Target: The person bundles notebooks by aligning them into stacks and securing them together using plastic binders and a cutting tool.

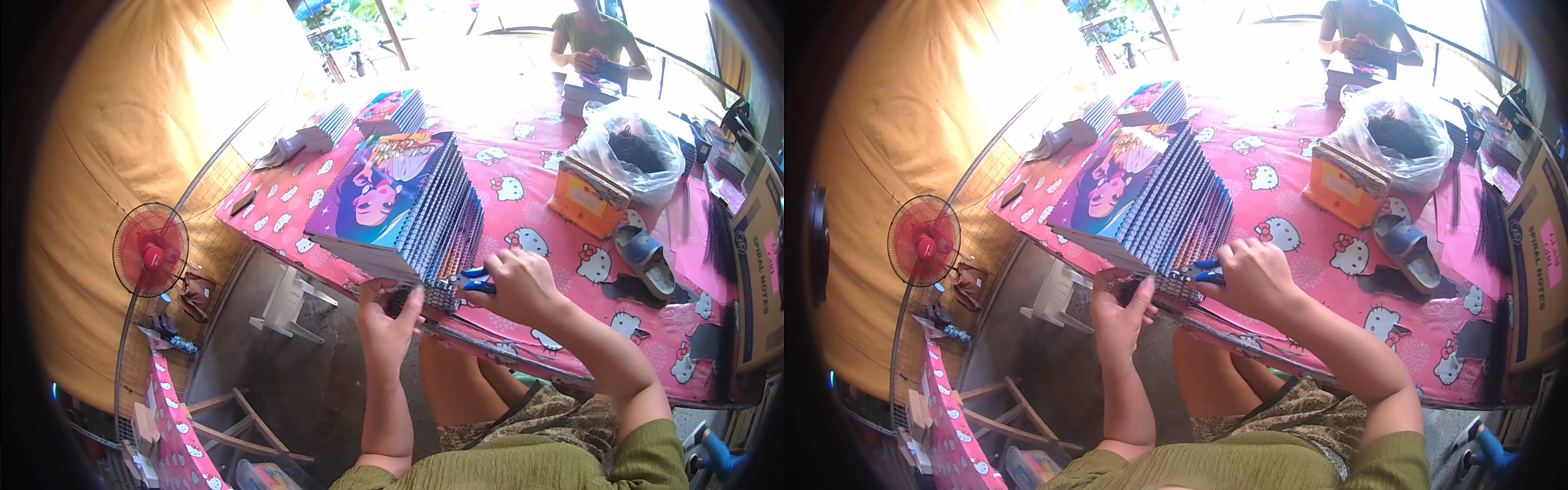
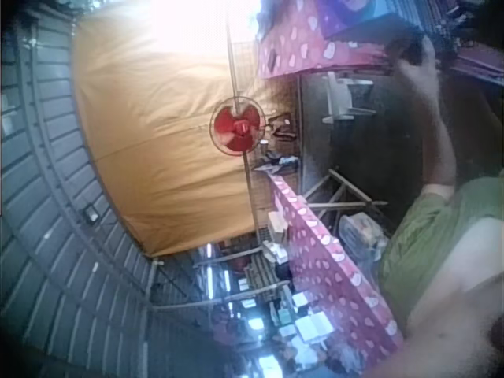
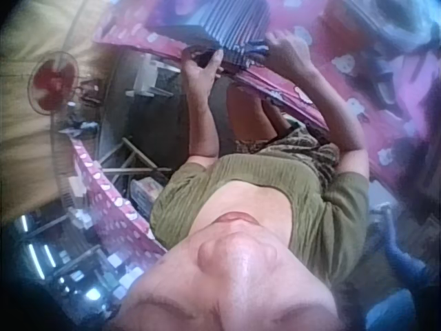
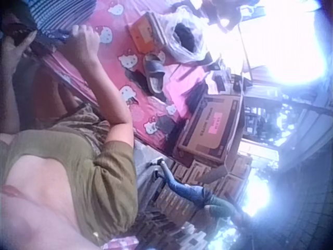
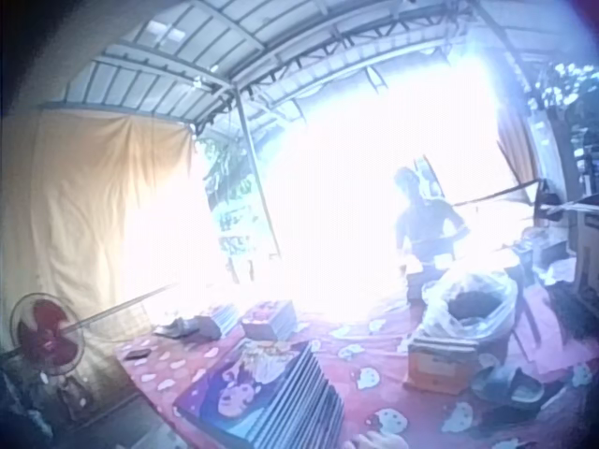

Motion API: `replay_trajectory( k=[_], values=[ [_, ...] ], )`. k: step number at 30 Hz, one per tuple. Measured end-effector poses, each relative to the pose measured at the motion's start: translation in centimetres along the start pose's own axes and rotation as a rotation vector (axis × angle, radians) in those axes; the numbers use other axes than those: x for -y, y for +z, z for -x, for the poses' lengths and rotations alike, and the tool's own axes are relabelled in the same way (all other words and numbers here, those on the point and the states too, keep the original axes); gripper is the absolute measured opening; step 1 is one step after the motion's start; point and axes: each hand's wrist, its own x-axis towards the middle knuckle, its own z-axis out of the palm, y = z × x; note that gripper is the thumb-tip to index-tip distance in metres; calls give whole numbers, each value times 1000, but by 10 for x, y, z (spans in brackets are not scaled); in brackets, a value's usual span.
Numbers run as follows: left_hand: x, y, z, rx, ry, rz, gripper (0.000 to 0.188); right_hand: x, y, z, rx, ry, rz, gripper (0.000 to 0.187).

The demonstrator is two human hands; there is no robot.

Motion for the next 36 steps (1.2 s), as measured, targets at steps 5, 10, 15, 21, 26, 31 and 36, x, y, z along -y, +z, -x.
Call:
replay_trajectory(
  k=[5,10,15,21,26,31,36],
  values=[
    [4,9,-1,3,99,-34,32,7,11,-7,147,65,-48,57],
    [9,1,-3,17,-39,36,35,8,0,-3,292,181,-67,56],
    [5,10,0,59,-57,40,33,-2,10,-3,-142,-109,139,54],
    [15,8,-1,37,-77,74,36,4,4,1,359,207,-54,50],
    [18,17,0,54,-27,-20,34,-8,18,7,-11,-48,82,53],
    [33,13,-3,65,-86,64,38,2,7,-3,485,245,-45,56],
    [23,19,2,70,-112,21,36,-16,10,17,-17,-31,159,57]
  ],
)
